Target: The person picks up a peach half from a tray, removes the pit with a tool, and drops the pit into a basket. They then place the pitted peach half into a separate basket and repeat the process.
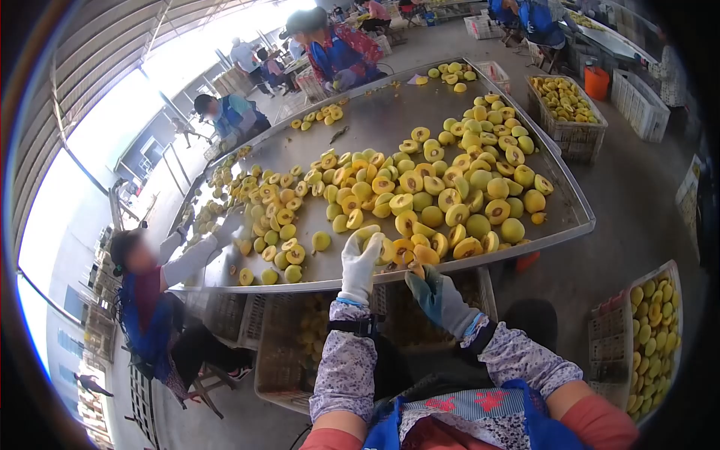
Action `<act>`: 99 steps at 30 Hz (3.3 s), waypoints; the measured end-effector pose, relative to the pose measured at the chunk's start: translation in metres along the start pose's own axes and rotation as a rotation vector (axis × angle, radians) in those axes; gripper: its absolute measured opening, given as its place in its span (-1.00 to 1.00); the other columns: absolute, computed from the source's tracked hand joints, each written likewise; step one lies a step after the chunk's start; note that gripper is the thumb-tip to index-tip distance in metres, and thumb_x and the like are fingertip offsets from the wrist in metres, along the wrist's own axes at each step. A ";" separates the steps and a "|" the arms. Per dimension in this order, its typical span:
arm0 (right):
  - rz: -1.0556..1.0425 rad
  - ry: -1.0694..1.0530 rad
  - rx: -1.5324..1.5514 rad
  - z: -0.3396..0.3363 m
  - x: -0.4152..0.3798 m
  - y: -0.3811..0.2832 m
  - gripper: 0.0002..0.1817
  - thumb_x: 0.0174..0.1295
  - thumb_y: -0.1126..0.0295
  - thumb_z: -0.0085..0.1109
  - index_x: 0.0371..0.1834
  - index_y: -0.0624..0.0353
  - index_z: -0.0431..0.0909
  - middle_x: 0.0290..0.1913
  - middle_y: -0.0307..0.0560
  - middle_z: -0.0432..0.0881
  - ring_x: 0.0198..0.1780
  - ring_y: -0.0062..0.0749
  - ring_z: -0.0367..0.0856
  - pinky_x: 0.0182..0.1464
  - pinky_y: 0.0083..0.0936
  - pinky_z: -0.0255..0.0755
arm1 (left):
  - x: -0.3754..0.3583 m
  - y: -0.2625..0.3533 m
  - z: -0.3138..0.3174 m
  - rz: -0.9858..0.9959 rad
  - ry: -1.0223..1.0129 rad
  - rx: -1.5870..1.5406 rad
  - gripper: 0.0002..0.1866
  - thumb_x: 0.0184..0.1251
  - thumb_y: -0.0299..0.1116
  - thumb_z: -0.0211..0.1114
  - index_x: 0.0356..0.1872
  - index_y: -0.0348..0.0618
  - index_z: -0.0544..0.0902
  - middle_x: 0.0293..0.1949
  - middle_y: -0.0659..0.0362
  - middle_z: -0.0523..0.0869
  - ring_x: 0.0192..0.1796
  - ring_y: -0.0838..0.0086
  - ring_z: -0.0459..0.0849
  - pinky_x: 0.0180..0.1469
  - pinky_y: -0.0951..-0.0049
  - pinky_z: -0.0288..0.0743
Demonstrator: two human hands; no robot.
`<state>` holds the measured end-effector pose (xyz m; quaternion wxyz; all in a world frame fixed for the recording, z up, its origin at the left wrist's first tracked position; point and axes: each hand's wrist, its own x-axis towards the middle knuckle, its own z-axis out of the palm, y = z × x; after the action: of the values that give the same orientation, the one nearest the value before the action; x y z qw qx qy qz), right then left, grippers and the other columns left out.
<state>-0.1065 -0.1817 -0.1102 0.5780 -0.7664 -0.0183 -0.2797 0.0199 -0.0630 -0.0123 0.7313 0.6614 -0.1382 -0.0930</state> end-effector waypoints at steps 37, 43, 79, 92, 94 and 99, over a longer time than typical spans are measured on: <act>0.401 -0.181 0.097 -0.004 0.005 -0.055 -0.55 0.57 0.10 0.03 0.01 0.36 0.61 -0.26 -0.12 0.74 -0.18 -0.60 0.55 -0.11 -0.45 0.55 | -0.053 0.001 0.051 0.120 0.055 -0.155 -0.55 0.59 -0.11 0.04 -0.15 -0.37 0.68 -0.24 0.01 0.76 -0.27 0.38 0.71 -0.15 0.43 0.63; 0.433 -0.178 0.222 0.004 -0.004 -0.031 -0.53 0.58 0.04 0.01 -0.08 0.31 0.63 -0.41 -0.35 0.55 -0.29 -0.73 0.37 -0.32 -0.55 0.40 | -0.048 -0.005 0.044 0.015 0.008 -0.220 -0.53 0.59 -0.11 0.08 -0.28 -0.39 0.70 -0.42 0.05 0.75 -0.46 0.47 0.66 -0.37 0.53 0.55; 0.566 -0.563 -0.567 -0.054 0.000 -0.072 -0.56 0.43 0.02 0.03 -0.03 0.17 0.69 -0.04 0.19 0.74 0.07 0.08 0.71 0.17 -0.13 0.53 | -0.041 0.068 -0.097 0.093 0.556 0.908 -0.58 0.41 -0.22 0.30 0.11 -0.35 0.65 -0.11 0.07 0.76 -0.08 0.40 0.69 0.00 0.42 0.54; 0.472 -0.367 -0.456 -0.057 -0.005 -0.056 -0.66 0.45 0.12 0.07 -0.07 0.18 0.64 -0.16 0.26 0.72 -0.05 0.15 0.71 0.04 -0.10 0.56 | 0.016 -0.031 0.026 0.282 -0.180 1.131 -0.57 0.16 -0.23 0.47 0.05 -0.10 0.67 -0.17 0.00 0.77 -0.08 0.10 0.75 0.05 0.20 0.61; 0.449 -0.314 -0.419 -0.050 -0.001 -0.059 -0.64 0.47 0.09 0.06 -0.09 0.19 0.63 -0.22 0.27 0.72 -0.11 0.19 0.71 0.00 -0.08 0.56 | 0.013 -0.027 0.022 0.323 -0.128 0.949 -0.57 0.17 -0.25 0.47 0.06 -0.15 0.66 -0.18 0.02 0.77 -0.10 0.19 0.75 0.02 0.27 0.61; 0.302 0.005 0.038 -0.030 0.007 -0.048 -0.55 0.49 0.01 0.09 -0.17 0.26 0.61 -0.39 0.28 0.68 -0.28 0.24 0.69 -0.21 -0.12 0.55 | -0.016 -0.007 0.030 0.018 -0.149 0.019 -0.67 0.41 -0.28 0.29 0.11 -0.20 0.61 -0.15 0.18 0.68 -0.15 0.51 0.67 -0.14 0.50 0.59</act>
<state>-0.1300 -0.1947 -0.0599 0.6280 -0.7486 0.0933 -0.1909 -0.0050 -0.0871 -0.0175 0.7135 0.6583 -0.1990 -0.1344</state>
